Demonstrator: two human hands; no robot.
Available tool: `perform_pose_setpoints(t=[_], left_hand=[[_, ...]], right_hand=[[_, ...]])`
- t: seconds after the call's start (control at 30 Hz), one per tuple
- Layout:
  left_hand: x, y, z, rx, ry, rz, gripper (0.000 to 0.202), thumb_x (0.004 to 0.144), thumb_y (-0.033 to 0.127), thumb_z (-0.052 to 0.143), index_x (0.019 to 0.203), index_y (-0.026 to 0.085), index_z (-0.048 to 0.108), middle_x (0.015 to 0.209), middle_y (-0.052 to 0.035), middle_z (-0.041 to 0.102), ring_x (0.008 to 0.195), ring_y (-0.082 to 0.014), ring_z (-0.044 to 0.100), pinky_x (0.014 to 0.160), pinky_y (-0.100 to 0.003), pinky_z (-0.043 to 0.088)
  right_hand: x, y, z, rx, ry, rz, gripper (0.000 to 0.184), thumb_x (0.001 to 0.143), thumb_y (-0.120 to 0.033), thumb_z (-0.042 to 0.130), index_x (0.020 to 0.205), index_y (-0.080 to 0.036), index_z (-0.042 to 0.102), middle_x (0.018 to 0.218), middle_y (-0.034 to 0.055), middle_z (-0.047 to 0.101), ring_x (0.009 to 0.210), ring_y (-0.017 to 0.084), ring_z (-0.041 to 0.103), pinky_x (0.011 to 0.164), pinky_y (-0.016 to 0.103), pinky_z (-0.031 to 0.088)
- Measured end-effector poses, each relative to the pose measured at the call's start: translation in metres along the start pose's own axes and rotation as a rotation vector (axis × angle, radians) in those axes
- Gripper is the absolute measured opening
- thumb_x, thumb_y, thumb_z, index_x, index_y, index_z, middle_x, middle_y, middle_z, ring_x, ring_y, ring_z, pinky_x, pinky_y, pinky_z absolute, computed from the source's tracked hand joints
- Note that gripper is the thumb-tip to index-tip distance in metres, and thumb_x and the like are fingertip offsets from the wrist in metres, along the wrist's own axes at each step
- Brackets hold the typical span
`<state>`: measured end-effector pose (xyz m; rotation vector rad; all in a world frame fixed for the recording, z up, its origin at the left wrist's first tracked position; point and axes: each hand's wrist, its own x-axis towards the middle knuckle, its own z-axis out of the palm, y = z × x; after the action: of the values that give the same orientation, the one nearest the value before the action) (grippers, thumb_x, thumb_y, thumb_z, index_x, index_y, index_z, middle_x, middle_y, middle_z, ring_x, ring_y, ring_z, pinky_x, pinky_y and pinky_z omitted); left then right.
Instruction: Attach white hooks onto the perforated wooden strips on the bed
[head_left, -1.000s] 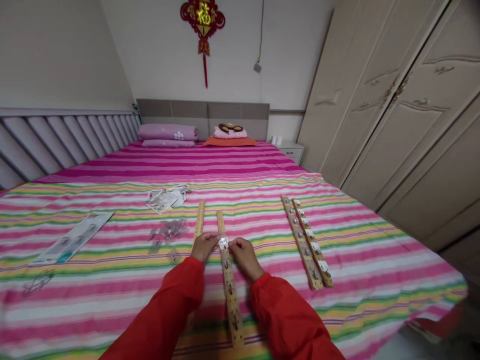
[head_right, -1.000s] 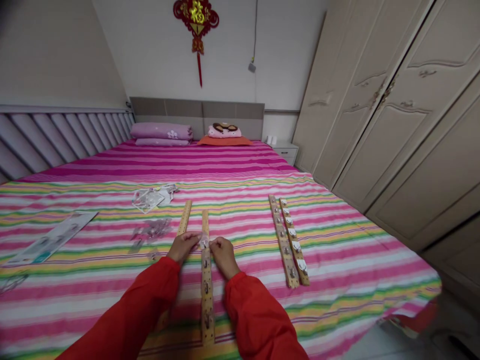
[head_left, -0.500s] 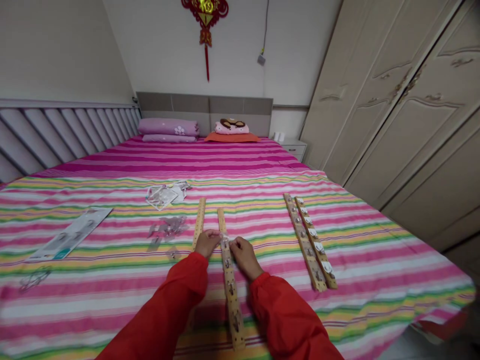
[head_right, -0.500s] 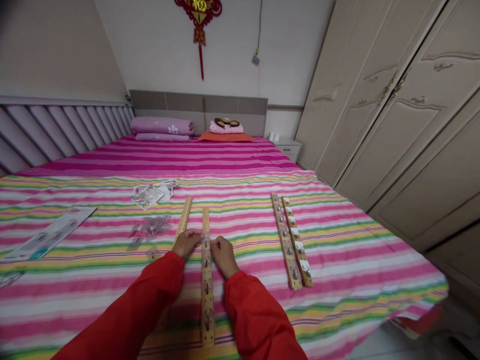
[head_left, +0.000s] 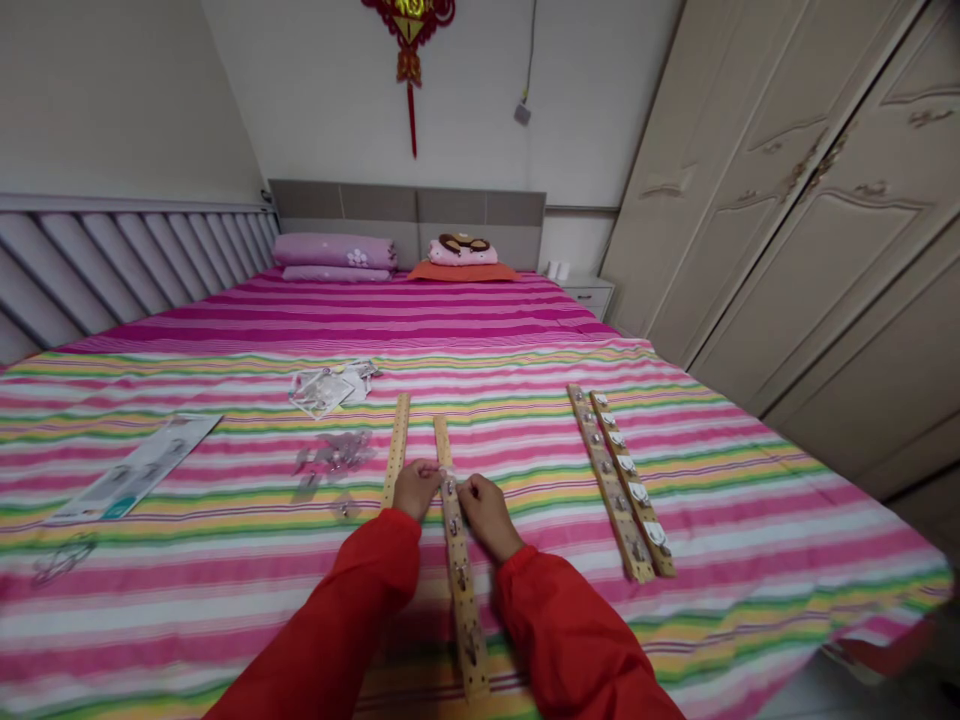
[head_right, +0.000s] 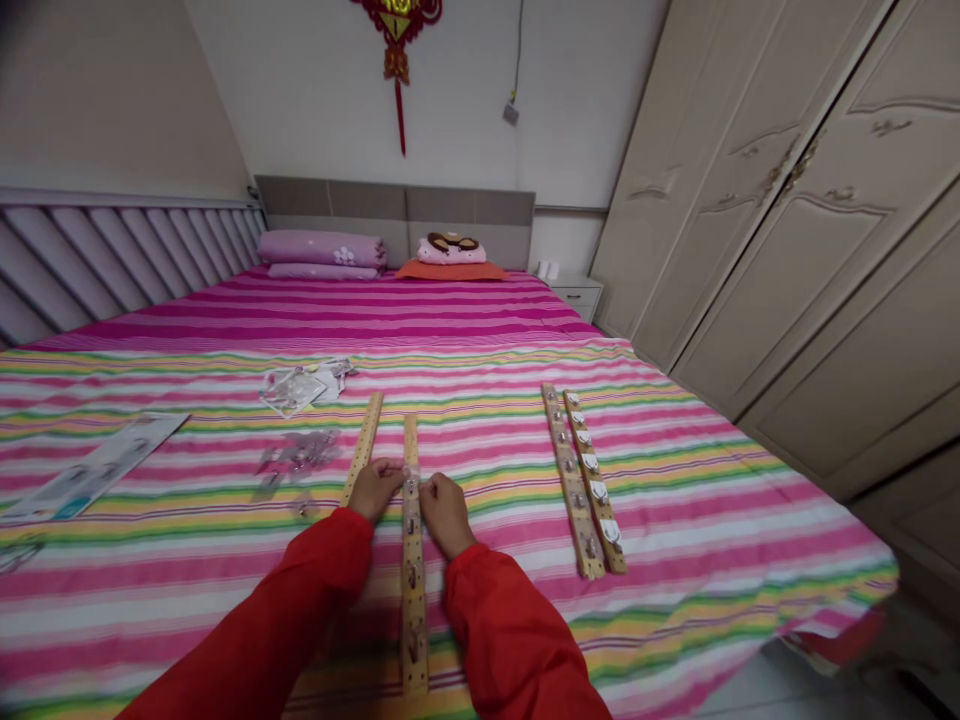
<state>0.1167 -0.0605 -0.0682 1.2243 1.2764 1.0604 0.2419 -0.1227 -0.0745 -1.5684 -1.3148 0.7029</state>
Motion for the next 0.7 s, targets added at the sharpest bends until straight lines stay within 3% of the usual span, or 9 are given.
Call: perform_pose_setpoints(t=[0.13, 0.2, 0.27, 0.37, 0.53, 0.7], left_hand=[[0.001, -0.005, 0.001, 0.05, 0.077, 0.051, 0.021, 0.05, 0.025, 0.07, 0.066, 0.015, 0.06, 0.053, 0.0032, 0.057, 0.051, -0.0109, 0.053, 0.052, -0.023, 0.043], [0.001, -0.007, 0.001, 0.072, 0.107, 0.085, 0.021, 0.051, 0.025, 0.07, 0.066, 0.016, 0.06, 0.055, 0.0035, 0.057, 0.053, -0.0112, 0.053, 0.054, -0.024, 0.044], [0.0, -0.009, 0.001, 0.087, 0.113, 0.122, 0.018, 0.052, 0.025, 0.069, 0.064, 0.017, 0.06, 0.055, 0.0037, 0.057, 0.054, -0.0113, 0.054, 0.056, -0.024, 0.045], [-0.002, -0.01, 0.002, 0.1, 0.086, 0.155, 0.012, 0.056, 0.025, 0.067, 0.063, 0.017, 0.063, 0.057, 0.0018, 0.061, 0.056, -0.0123, 0.056, 0.057, -0.024, 0.046], [-0.006, -0.012, 0.002, 0.101, 0.018, 0.171, 0.016, 0.064, 0.025, 0.063, 0.074, 0.015, 0.07, 0.073, -0.004, 0.07, 0.07, -0.017, 0.064, 0.07, -0.03, 0.052], [-0.008, -0.016, -0.005, 0.2, -0.013, 0.236, 0.021, 0.069, 0.025, 0.061, 0.085, 0.019, 0.074, 0.081, -0.0042, 0.068, 0.081, -0.0179, 0.063, 0.083, -0.033, 0.05]], right_hand=[[0.001, 0.002, 0.001, 0.005, 0.009, 0.007, 0.026, 0.074, -0.029, 0.051, 0.051, -0.022, 0.04, 0.049, -0.0065, 0.041, 0.052, 0.012, 0.04, 0.05, 0.024, 0.027], [0.001, 0.004, 0.002, 0.038, 0.035, 0.012, 0.021, 0.073, -0.029, 0.054, 0.055, -0.02, 0.047, 0.05, -0.0063, 0.043, 0.052, 0.012, 0.042, 0.05, 0.024, 0.029], [0.001, 0.006, 0.003, 0.085, 0.049, 0.013, 0.011, 0.072, -0.028, 0.056, 0.07, -0.018, 0.06, 0.052, -0.0064, 0.045, 0.052, 0.013, 0.043, 0.05, 0.024, 0.033], [0.0, 0.008, 0.002, 0.116, 0.008, -0.053, 0.034, 0.075, -0.025, 0.055, 0.106, -0.017, 0.065, 0.059, -0.0041, 0.053, 0.055, 0.015, 0.047, 0.055, 0.026, 0.039], [-0.001, 0.001, -0.005, -0.104, -0.088, -0.171, 0.04, 0.084, -0.02, 0.046, 0.119, -0.023, 0.063, 0.085, 0.0054, 0.065, 0.084, 0.02, 0.058, 0.079, 0.03, 0.043], [0.0, -0.011, -0.01, -0.312, -0.216, -0.142, 0.04, 0.09, -0.021, 0.039, 0.124, -0.027, 0.059, 0.083, 0.0056, 0.064, 0.079, 0.019, 0.059, 0.071, 0.025, 0.041]])
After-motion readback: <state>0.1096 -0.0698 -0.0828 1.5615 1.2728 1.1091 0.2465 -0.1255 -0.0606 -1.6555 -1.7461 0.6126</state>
